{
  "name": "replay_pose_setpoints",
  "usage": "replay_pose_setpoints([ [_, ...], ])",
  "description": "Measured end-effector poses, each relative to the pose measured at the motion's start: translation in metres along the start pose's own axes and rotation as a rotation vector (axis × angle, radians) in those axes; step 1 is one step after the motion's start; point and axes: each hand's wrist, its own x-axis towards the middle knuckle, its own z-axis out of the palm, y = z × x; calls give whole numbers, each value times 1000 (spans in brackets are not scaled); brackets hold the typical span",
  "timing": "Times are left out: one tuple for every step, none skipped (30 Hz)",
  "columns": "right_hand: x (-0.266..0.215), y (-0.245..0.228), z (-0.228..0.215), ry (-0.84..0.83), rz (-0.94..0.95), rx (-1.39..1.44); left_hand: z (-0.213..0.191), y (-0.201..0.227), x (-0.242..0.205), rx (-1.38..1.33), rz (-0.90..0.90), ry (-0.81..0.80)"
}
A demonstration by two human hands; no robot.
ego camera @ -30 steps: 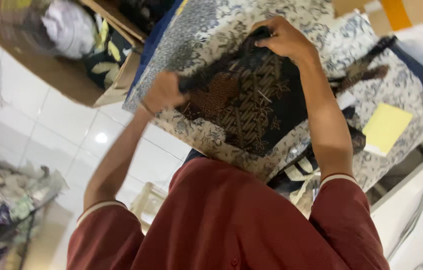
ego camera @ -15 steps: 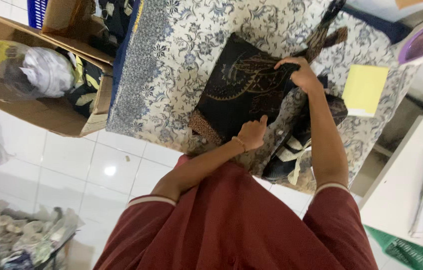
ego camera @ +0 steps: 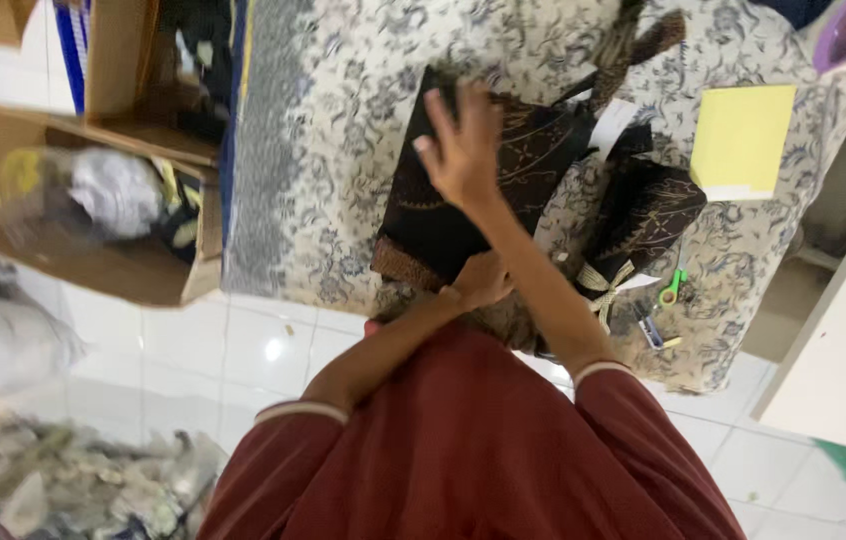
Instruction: The person assembles a tote bag by attaching a ribbon, folding and aligning fabric pieces, and writing on a label with a pen. They then attach the label to the bag and place the finished item into a cardboard box.
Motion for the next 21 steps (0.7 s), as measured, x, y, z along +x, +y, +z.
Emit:
replay_pose_setpoints([
  [6, 0, 7, -8, 7, -39, -18, 1, -4, -45, 101, 40],
  [6, -2, 13, -31, 20, -69, -39, 4, -17, 64, 10, 11],
  [5, 1, 16, -55, 33, -99, -66, 3, -32, 174, -79, -18],
  [6, 9, 19, -74, 43, -77, -92, 0, -41, 299, -131, 17],
  [6, 18, 20, -93, 53, -55, -118, -3, -50, 424, -180, 54],
  [0, 24, 19, -122, 64, -32, -142, -8, -57, 496, -183, -1],
  [-4, 30, 22, -112, 47, -30, -163, -15, -63, 568, -184, -57],
  [-7, 37, 23, -110, 19, -25, -179, -21, -68, 578, -177, -119],
  [-10, 41, 25, -107, -10, -19, -190, -28, -72, 586, -170, -181],
  [-7, 44, 29, -104, 13, -5, -196, -36, -73, 617, -169, -252],
  [-3, 45, 33, -101, 35, 8, -200, -44, -75, 647, -169, -323],
  [4, 49, 36, -97, 55, 19, -202, -53, -76, 676, -166, -392],
  [11, 52, 37, -60, 40, 25, -201, -61, -79, 700, -131, -415],
  [21, 56, 38, -17, 20, 34, -200, -69, -81, 730, -97, -434],
  [29, 58, 37, 26, 1, 44, -197, -75, -83, 759, -64, -452],
  [38, 59, 36, -58, 20, 83, -198, -82, -85, 720, -55, -432],
  [47, 60, 34, -142, 38, 122, -197, -86, -87, 681, -47, -411],
  [54, 59, 33, -227, 58, 162, -197, -87, -92, 642, -38, -391],
  [62, 55, 32, -425, 128, 177, -197, -85, -98, 602, -37, -334],
  [74, 54, 33, -616, 199, 185, -197, -83, -98, 565, -26, -275],
  [86, 53, 35, -808, 269, 193, -198, -78, -99, 526, -15, -216],
])
